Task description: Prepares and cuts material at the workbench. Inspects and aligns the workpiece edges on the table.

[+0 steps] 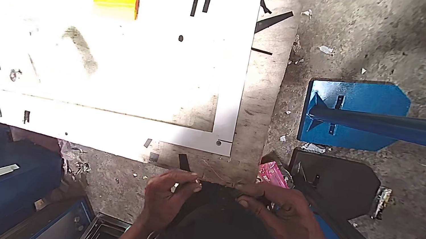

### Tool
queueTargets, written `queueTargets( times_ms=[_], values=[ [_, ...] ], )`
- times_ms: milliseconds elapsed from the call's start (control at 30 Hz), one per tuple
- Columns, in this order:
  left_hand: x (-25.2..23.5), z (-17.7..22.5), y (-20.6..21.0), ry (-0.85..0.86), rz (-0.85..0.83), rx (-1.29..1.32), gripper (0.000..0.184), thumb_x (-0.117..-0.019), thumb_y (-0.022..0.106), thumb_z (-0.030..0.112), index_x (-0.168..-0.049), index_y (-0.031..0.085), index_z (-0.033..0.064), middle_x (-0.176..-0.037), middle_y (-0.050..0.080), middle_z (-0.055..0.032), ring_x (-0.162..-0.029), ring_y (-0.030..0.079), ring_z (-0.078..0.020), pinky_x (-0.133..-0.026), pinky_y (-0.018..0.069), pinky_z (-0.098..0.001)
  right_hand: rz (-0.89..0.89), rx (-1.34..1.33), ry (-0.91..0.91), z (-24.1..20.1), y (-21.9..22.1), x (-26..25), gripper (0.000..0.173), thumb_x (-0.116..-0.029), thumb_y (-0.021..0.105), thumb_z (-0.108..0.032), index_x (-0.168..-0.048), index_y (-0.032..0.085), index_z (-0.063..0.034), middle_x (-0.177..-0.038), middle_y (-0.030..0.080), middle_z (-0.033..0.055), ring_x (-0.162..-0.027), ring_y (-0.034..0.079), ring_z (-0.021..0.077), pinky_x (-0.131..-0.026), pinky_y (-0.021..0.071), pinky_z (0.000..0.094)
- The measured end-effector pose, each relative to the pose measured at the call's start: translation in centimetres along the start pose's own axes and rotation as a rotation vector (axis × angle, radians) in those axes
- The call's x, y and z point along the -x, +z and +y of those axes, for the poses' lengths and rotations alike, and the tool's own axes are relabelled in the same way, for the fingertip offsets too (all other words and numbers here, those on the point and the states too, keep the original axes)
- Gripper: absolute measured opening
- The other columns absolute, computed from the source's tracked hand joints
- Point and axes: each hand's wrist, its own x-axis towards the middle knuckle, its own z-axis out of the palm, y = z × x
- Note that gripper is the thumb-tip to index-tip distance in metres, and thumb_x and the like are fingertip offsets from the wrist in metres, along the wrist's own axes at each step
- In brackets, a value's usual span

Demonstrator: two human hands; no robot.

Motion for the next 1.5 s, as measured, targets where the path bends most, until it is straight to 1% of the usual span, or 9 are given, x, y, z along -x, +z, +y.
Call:
queueTargets(
  times_ms=[133, 200, 300, 700, 867, 1033, 1267, 1400, 1500],
  values=[
    [-0.8, 2.0, 0.7, -0.222, -0.054, 0.376, 0.012, -0.0923, 0.075, 0.014, -0.100, 0.076, 0.0047, -0.089, 0.076, -0.0049, -0.076, 0.072, -0.0118, -0.073, 0.0631, -0.0294, 0.091, 0.061, 0.034, -1.5, 1.1, -0.3, 0.031, -0.1056, 0.057, -0.036, -0.125, 0.066, -0.0123, -0.091, 0.067, -0.0049, -0.068, 0.060, 0.0015, -0.058, 0.0535, 0.0183],
    [-1.2, 2.9, 1.0, -0.337, -0.097, 0.624, 0.014, -0.0961, 0.070, 0.010, -0.107, 0.076, 0.0015, -0.093, 0.075, -0.0094, -0.081, 0.073, -0.0168, -0.078, 0.0630, -0.0352, 0.137, 0.064, 0.006, -2.7, 1.9, -0.2, 0.058, -0.0937, 0.070, -0.054, -0.132, 0.062, -0.0120, -0.078, 0.055, -0.0102, -0.060, 0.046, -0.0027, -0.052, 0.0410, 0.0148],
    [-2.3, 3.7, 1.1, -0.367, -0.191, 0.813, 0.020, -0.0970, 0.067, 0.006, -0.115, 0.073, -0.0006, -0.099, 0.076, -0.0114, -0.088, 0.074, -0.0190, -0.084, 0.0625, -0.0377, 0.206, 0.092, -0.146, -3.8, 3.0, -0.2, 0.054, -0.0871, 0.082, -0.042, -0.127, 0.066, -0.0086, -0.079, 0.059, -0.0096, -0.063, 0.047, -0.0055, -0.055, 0.0410, 0.0108],
    [-6.0, 7.5, -5.9, -0.200, -0.906, 0.413, 0.090, -0.0947, 0.060, -0.007, -0.162, 0.001, 0.0006, -0.085, 0.070, -0.0056, -0.069, 0.066, -0.0080, -0.073, 0.0586, -0.0266, 0.322, 0.464, -0.332, -6.4, 10.6, 1.2, 0.030, -0.0978, 0.064, -0.013, -0.121, 0.076, -0.0286, -0.116, 0.071, -0.0001, -0.090, 0.067, 0.0064, -0.072, 0.0579, 0.0239],
    [-6.1, 6.1, -8.4, -0.234, -1.192, 0.690, 0.094, -0.0938, 0.044, -0.005, -0.159, -0.023, 0.0055, -0.133, 0.062, -0.0255, -0.118, 0.068, -0.0321, -0.109, 0.0508, -0.0518, 0.624, 0.651, -0.343, -5.9, 13.9, 1.6, 0.020, -0.0995, 0.058, -0.015, -0.103, 0.077, -0.0227, -0.103, 0.077, -0.0020, -0.093, 0.073, 0.0081, -0.074, 0.0593, 0.0261],
    [-6.7, 5.5, -11.0, -0.174, -1.179, 0.592, 0.080, -0.0985, 0.050, 0.003, -0.163, 0.003, 0.0007, -0.146, 0.055, -0.0262, -0.131, 0.059, -0.0397, -0.109, 0.0507, -0.0512, 0.908, 0.294, -0.314, -6.1, 15.3, 2.8, 0.027, -0.1017, 0.065, -0.030, -0.091, 0.073, -0.0058, -0.081, 0.073, -0.0009, -0.069, 0.065, 0.0002, -0.063, 0.0563, 0.0183],
    [-6.8, 4.2, -13.7, -0.117, -1.013, 0.334, 0.068, -0.0939, 0.051, 0.000, -0.157, 0.026, -0.0031, -0.137, 0.064, -0.0195, -0.123, 0.065, -0.0329, -0.102, 0.0551, -0.0451, 1.218, 0.367, -0.248, -6.6, 17.7, 4.8, 0.045, -0.1079, 0.048, -0.030, -0.066, 0.055, -0.0140, -0.058, 0.056, -0.0081, -0.051, 0.053, -0.0027, -0.048, 0.0446, 0.0167],
    [-6.8, 3.7, -14.2, -0.103, -0.977, 0.300, 0.064, -0.0935, 0.051, -0.003, -0.155, 0.032, -0.0041, -0.135, 0.066, -0.0183, -0.121, 0.066, -0.0312, -0.102, 0.0557, -0.0432, 1.088, 0.334, -0.197, -6.7, 18.4, 5.6, 0.036, -0.1092, 0.048, -0.025, -0.116, 0.075, -0.0009, -0.103, 0.079, 0.0020, -0.087, 0.072, 0.0029, -0.081, 0.0599, 0.0217],
    [-6.9, 3.5, -14.1, -0.104, -0.961, 0.298, 0.059, -0.0970, 0.053, 0.000, -0.153, 0.034, -0.0049, -0.133, 0.066, -0.0179, -0.119, 0.067, -0.0296, -0.101, 0.0560, -0.0412, 1.036, 0.273, -0.187, -6.5, 19.4, 5.6, 0.032, -0.1067, 0.054, -0.019, -0.127, 0.071, -0.0015, -0.109, 0.078, 0.0023, -0.086, 0.071, 0.0013, -0.077, 0.0591, 0.0188]
  ],
)
